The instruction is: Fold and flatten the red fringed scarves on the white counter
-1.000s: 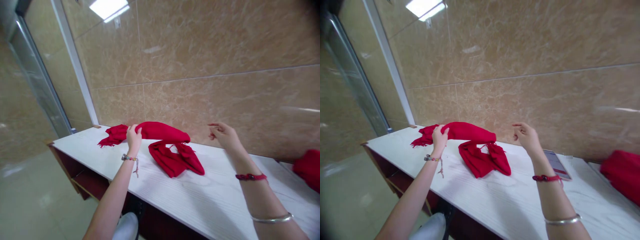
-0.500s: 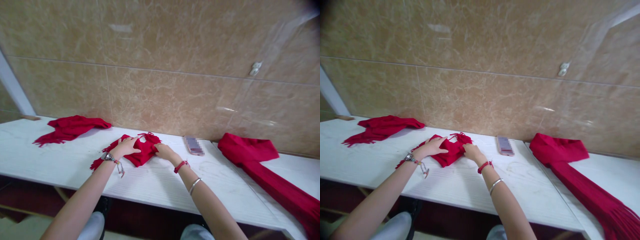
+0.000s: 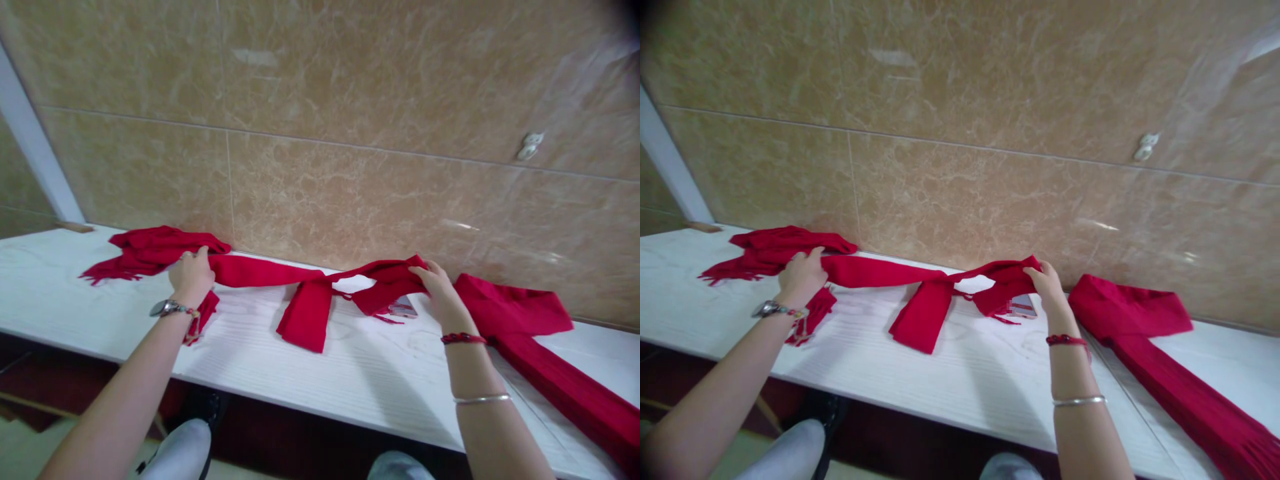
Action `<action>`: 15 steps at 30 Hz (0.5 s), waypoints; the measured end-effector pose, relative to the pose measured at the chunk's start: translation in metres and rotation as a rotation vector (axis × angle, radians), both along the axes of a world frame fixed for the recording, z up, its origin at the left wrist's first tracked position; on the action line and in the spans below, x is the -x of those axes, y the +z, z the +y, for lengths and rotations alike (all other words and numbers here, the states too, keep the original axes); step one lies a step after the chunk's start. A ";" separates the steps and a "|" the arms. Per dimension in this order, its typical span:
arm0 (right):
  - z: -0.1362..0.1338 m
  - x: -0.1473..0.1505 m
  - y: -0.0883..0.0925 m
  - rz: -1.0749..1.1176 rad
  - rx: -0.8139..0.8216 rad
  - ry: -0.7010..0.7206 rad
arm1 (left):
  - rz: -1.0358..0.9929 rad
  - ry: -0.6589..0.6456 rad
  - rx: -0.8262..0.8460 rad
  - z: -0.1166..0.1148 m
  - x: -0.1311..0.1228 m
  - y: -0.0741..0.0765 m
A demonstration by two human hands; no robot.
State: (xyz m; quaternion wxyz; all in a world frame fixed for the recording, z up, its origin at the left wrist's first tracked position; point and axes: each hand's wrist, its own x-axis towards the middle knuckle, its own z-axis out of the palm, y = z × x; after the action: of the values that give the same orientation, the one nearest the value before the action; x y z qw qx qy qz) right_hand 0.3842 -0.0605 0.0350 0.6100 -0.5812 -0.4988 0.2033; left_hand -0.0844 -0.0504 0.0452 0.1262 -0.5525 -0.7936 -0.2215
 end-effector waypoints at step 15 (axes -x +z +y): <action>-0.002 0.078 -0.015 -1.256 0.456 0.296 | 0.080 -0.821 0.475 0.017 -0.109 -0.074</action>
State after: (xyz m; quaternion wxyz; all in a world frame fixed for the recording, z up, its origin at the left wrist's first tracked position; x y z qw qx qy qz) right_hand 0.3062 -0.0629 0.0195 0.0331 -0.6285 -0.7771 0.0087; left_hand 0.0250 -0.0337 -0.0290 -0.0711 -0.8420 -0.5329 -0.0442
